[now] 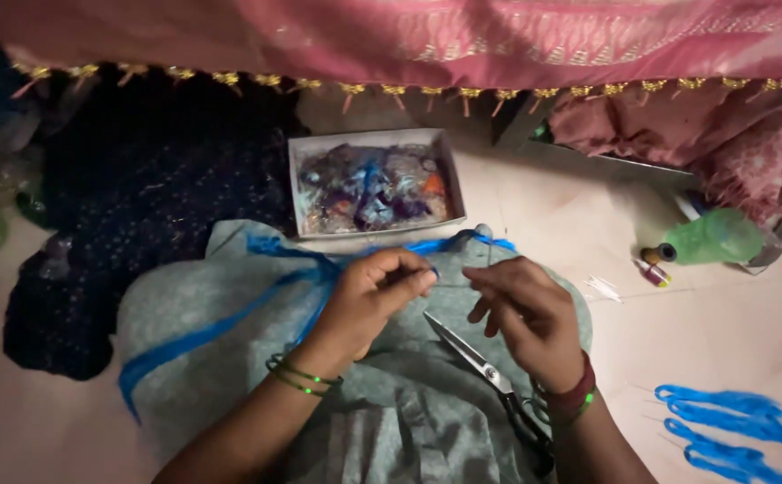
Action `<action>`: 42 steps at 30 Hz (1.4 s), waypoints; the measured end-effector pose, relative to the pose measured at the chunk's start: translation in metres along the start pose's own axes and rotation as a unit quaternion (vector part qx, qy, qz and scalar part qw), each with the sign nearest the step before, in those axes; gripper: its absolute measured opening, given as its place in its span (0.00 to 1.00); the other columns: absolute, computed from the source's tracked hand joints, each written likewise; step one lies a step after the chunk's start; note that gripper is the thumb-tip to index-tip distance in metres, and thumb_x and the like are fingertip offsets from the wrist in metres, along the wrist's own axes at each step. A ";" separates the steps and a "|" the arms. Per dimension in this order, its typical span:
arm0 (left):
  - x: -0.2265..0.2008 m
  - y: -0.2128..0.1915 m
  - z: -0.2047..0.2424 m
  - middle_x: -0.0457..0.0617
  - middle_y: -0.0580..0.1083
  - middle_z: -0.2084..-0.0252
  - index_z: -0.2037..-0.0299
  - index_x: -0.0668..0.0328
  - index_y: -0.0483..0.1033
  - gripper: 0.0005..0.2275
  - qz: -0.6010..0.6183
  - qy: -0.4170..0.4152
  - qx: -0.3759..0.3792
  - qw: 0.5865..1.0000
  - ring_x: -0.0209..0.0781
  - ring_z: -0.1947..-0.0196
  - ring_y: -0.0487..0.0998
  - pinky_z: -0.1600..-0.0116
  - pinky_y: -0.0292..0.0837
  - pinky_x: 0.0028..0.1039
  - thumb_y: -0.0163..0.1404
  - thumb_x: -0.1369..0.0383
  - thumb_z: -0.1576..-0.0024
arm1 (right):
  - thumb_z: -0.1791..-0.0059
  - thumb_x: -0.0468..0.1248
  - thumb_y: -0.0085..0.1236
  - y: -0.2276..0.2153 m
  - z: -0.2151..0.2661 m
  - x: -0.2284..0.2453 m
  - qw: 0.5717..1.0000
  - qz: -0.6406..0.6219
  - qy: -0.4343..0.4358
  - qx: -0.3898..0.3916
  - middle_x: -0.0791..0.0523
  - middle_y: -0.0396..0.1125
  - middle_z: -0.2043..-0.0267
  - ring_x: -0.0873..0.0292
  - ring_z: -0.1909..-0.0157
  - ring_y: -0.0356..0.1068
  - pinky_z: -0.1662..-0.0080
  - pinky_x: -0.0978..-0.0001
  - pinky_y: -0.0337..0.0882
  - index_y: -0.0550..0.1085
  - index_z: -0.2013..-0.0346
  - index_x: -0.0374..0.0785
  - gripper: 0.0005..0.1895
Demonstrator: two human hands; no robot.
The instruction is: Cutting and preparing blue ribbons for a craft project.
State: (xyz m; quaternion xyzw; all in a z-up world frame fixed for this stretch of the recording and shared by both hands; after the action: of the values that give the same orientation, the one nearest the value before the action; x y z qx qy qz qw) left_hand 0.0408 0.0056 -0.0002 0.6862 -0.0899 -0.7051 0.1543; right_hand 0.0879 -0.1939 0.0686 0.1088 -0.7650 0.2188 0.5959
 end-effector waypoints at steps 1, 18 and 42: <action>-0.006 0.001 0.003 0.40 0.76 0.66 0.59 0.63 0.80 0.05 0.050 -0.015 0.019 0.998 0.24 0.70 0.68 0.65 0.62 0.17 0.57 0.70 0.40 | 0.50 0.25 0.52 0.014 -0.005 0.017 0.998 0.032 -0.035 0.043 0.50 0.71 0.52 0.57 0.61 0.76 0.66 0.70 0.76 0.77 0.49 0.32 0.16; 0.015 -0.016 0.026 0.47 0.77 0.67 0.61 0.66 0.80 0.05 0.179 -0.126 0.101 0.971 0.27 0.73 0.66 0.69 0.56 0.18 0.55 0.71 0.40 | 0.55 0.29 0.65 0.063 -0.012 0.029 0.990 0.102 -0.091 0.045 0.56 0.73 0.65 0.63 0.65 0.75 0.65 0.72 0.76 0.80 0.67 0.34 0.03; -0.009 -0.016 0.021 0.44 0.78 0.61 0.61 0.66 0.82 0.04 0.023 0.052 -0.046 0.997 0.31 0.59 0.76 0.51 0.71 0.22 0.60 0.75 0.44 | 0.50 0.26 0.56 0.055 0.015 0.014 0.998 -0.024 0.055 -0.024 0.52 0.76 0.60 0.60 0.59 0.80 0.57 0.71 0.80 0.69 0.49 0.34 0.14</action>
State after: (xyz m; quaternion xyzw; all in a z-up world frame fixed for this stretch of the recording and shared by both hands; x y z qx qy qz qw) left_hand 0.0187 0.0220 0.0038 0.7120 -0.0651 -0.6678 0.2068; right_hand 0.0475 -0.1510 0.0677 0.1006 -0.7334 0.1923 0.6442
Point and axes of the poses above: each hand's wrist, its own z-axis away from the middle knuckle, its own y-axis out of the palm, x = y × z, the point moved 5 cm from there along -z, towards the middle knuckle
